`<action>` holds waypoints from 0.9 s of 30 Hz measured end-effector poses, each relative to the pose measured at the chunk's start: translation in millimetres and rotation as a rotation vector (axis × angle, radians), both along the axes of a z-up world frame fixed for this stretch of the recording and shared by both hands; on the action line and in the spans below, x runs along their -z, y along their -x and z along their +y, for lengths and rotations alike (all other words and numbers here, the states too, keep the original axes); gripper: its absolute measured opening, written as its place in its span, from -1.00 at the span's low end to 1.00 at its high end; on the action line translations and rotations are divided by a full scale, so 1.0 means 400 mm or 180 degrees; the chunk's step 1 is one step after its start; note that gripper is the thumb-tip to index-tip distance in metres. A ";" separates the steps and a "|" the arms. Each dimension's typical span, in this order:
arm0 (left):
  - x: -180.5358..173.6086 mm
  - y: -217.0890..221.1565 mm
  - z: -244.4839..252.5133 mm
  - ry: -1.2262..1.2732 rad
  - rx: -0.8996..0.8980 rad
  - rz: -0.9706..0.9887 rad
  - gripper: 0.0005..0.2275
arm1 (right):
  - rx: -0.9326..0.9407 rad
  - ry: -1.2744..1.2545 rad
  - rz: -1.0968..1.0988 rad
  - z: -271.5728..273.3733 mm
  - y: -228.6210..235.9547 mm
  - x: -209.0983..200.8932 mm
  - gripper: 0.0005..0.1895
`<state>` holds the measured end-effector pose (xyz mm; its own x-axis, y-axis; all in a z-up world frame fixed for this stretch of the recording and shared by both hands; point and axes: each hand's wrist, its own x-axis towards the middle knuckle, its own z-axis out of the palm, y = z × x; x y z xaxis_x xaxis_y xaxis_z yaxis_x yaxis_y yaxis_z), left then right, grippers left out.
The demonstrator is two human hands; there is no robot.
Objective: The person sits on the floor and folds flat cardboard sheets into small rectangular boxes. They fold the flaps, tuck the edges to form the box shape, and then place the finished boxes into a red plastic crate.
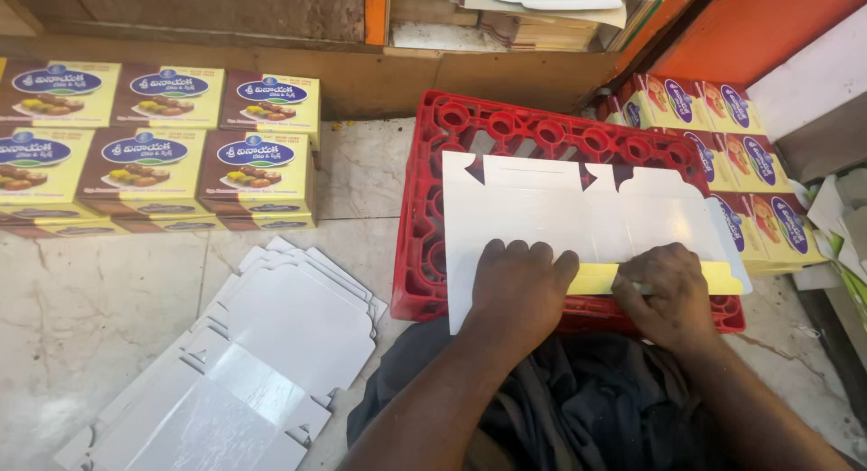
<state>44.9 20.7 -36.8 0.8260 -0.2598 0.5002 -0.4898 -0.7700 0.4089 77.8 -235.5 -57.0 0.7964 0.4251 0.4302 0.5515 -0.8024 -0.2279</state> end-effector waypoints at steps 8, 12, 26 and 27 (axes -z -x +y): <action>-0.033 0.000 -0.021 -0.0387 -0.0114 0.0266 -0.82 | -0.0385 -0.0151 -0.0419 0.004 0.018 -0.018 -0.72; -0.059 -0.012 -0.053 -0.0581 -0.0275 0.0738 -0.85 | -0.0524 -0.0074 -0.0345 -0.023 0.045 -0.051 -0.49; 0.033 -0.023 -0.134 -0.0756 -0.0522 -0.0011 -0.54 | -0.0611 0.0716 0.0124 0.087 0.124 -0.020 0.06; 0.034 -0.027 -0.134 -0.0791 -0.0550 -0.0012 -0.51 | -0.0578 0.0778 0.0187 0.086 0.120 -0.022 0.07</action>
<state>55.6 -32.7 -50.5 0.8669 -0.2303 0.4421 -0.3439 -0.9183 0.1960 29.9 -201.2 -48.0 0.7183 0.6480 0.2533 0.6825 -0.7269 -0.0762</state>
